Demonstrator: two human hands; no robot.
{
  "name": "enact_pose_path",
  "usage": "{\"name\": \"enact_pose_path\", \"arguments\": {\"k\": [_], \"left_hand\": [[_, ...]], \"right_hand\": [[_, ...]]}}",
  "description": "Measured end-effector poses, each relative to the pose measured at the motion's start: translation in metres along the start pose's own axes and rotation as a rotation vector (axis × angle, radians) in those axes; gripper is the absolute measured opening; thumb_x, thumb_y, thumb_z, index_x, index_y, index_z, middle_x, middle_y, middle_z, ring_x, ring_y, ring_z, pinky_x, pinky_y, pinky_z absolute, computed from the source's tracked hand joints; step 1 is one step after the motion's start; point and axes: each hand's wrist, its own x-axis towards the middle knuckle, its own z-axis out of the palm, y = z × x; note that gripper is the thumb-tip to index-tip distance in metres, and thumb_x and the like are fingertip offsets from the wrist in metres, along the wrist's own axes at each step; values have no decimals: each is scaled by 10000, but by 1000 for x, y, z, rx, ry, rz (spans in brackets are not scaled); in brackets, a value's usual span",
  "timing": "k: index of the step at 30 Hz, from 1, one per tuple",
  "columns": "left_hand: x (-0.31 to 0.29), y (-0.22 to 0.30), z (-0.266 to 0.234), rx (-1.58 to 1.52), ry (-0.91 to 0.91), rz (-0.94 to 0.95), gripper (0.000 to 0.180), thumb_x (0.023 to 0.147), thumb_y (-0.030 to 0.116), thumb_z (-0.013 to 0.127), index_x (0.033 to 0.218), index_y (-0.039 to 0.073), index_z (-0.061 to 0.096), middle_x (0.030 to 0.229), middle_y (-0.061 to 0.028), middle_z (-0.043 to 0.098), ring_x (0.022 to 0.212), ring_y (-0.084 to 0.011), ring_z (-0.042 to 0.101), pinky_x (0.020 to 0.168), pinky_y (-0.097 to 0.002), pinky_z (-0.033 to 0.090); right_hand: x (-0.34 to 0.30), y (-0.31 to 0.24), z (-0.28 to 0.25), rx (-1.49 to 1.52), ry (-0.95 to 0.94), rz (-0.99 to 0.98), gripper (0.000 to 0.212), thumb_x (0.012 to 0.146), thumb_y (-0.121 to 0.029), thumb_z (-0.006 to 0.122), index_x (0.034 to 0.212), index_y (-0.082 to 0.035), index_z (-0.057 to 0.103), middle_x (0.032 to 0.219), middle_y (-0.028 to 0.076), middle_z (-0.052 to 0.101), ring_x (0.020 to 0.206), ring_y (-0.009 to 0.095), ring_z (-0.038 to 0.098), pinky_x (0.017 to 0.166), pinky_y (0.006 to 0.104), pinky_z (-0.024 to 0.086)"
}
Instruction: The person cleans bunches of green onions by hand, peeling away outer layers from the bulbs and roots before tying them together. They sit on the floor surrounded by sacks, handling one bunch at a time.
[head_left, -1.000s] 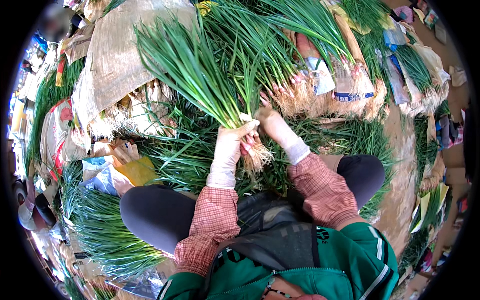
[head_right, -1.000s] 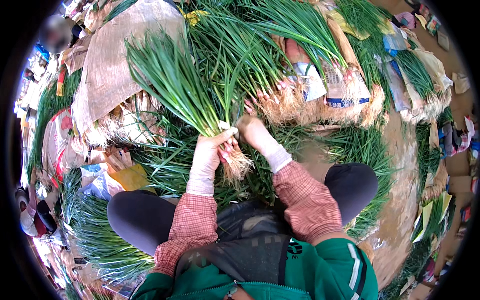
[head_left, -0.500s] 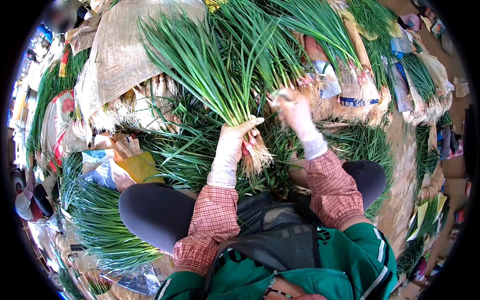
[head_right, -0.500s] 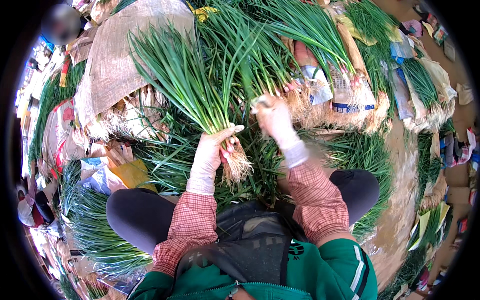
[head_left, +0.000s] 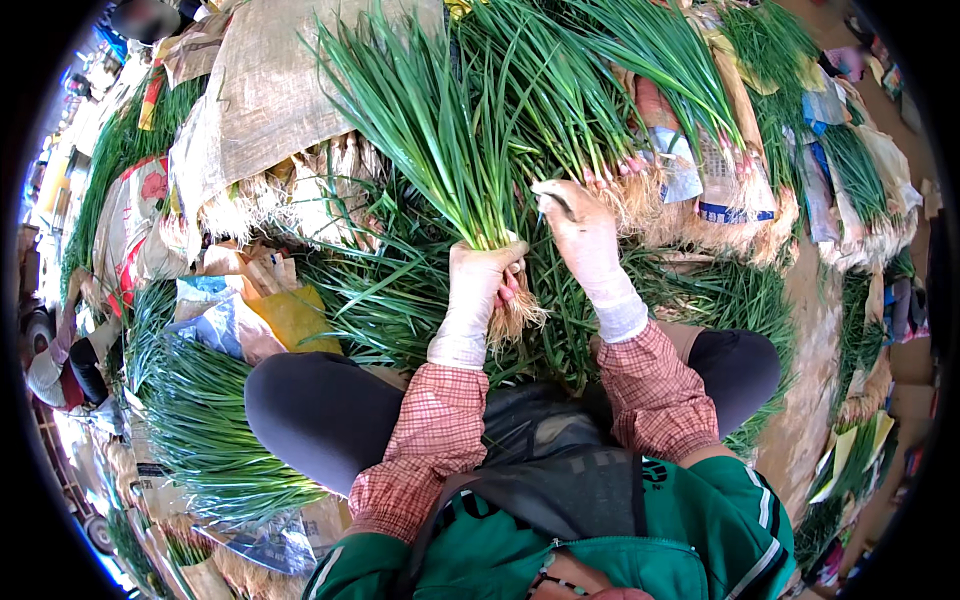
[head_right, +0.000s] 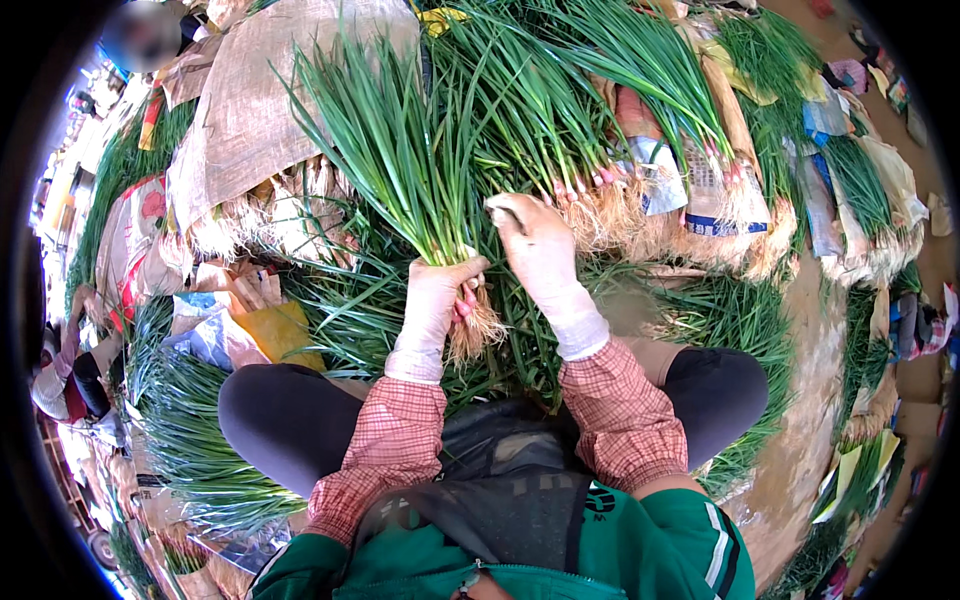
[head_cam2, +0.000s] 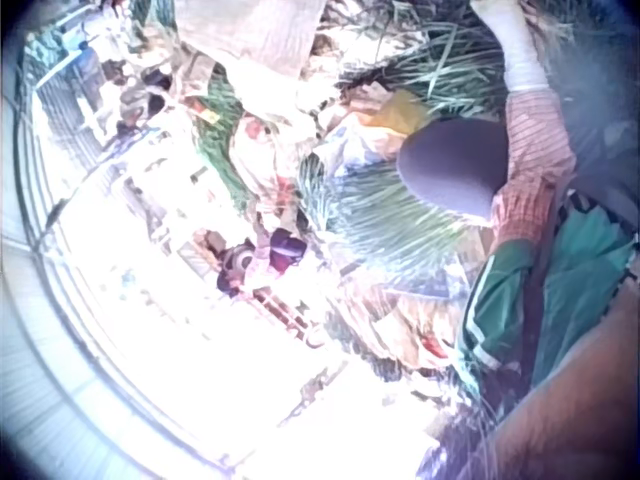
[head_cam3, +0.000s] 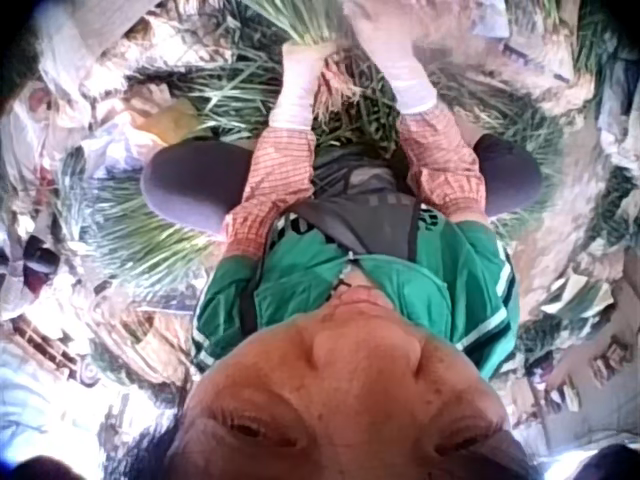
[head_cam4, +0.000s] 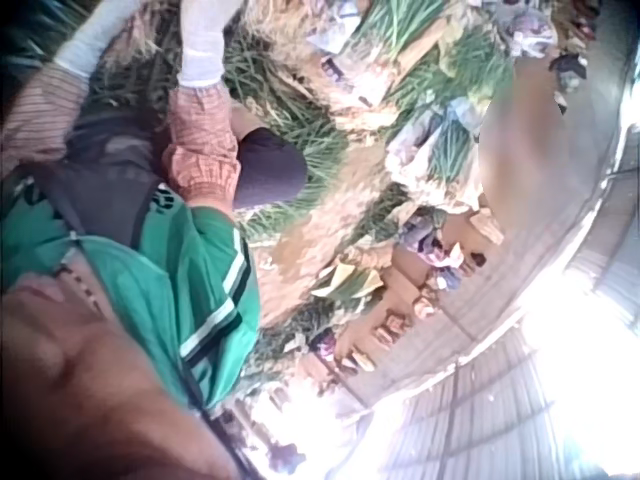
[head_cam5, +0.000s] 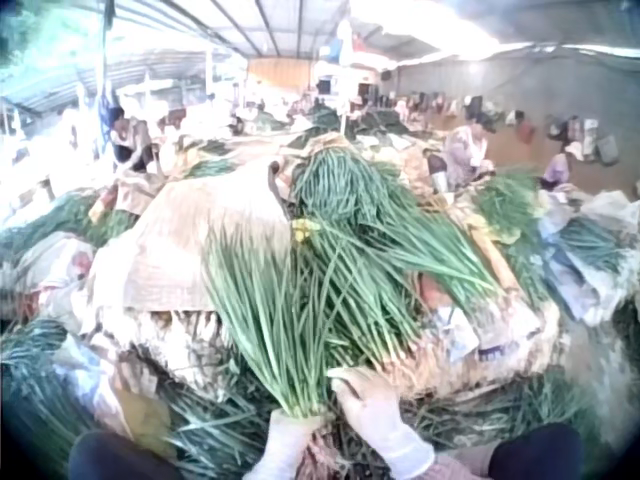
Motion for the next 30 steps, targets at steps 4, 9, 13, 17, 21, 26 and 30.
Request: {"name": "enact_pose_path", "arguments": {"k": [4, 9, 13, 17, 21, 26, 30], "left_hand": [[1, -4, -1, 50, 64, -25, 149, 740, 57, 716, 737, -12, 583, 553, -64, 579, 323, -101, 467, 279, -218, 320], [3, -13, -4, 42, 73, -58, 147, 747, 36, 701, 787, -13, 569, 566, -70, 570, 321, -114, 435, 282, -246, 315], [5, -9, -6, 50, -54, -118, 199, 758, 111, 730, 699, -7, 581, 533, -62, 562, 342, -115, 481, 277, -230, 313], [9, -15, -14, 5, -71, -102, 195, 799, 114, 678, 680, -14, 590, 516, -73, 566, 336, -130, 489, 282, -240, 341], [8, -10, -14, -29, -76, -124, 132, 809, 73, 634, 712, -10, 602, 522, -82, 569, 342, -131, 493, 290, -241, 346], [-5, 4, -23, -78, -169, -76, 150, 803, 115, 709, 879, -1, 652, 638, -58, 630, 406, -79, 509, 321, -184, 334], [-16, 31, -15, -117, -180, 122, 159, 823, 124, 691, 900, -4, 638, 653, -52, 627, 409, -66, 498, 333, -173, 352]], "right_hand": [[24, -23, 26, -340, -244, -26, 351, 806, -194, 618, 1111, -25, 582, 926, 144, 630, 877, 291, 615, 787, 390, 483], [28, -17, 32, -341, -365, 107, 259, 770, -205, 615, 951, -22, 580, 910, 181, 625, 886, 337, 617, 792, 438, 485], [14, 4, 36, -150, -102, 177, 222, 775, -182, 591, 934, -26, 579, 869, 170, 622, 819, 339, 613, 754, 413, 491], [2, -10, 42, -609, -65, -159, 142, 863, -195, 554, 939, -76, 557, 827, 92, 614, 802, 249, 611, 696, 410, 487], [5, -25, 36, -426, -209, -335, 100, 916, -125, 488, 983, -85, 549, 854, 69, 607, 762, 191, 606, 683, 334, 490], [28, -15, 24, 870, -123, 679, 155, 956, -145, 472, 1021, -28, 551, 840, 40, 589, 625, 104, 480, 600, 227, 436], [19, 23, -17, 198, -383, 363, 220, 961, -215, 462, 963, -66, 625, 807, 52, 615, 603, 106, 517, 585, 225, 460]]}}
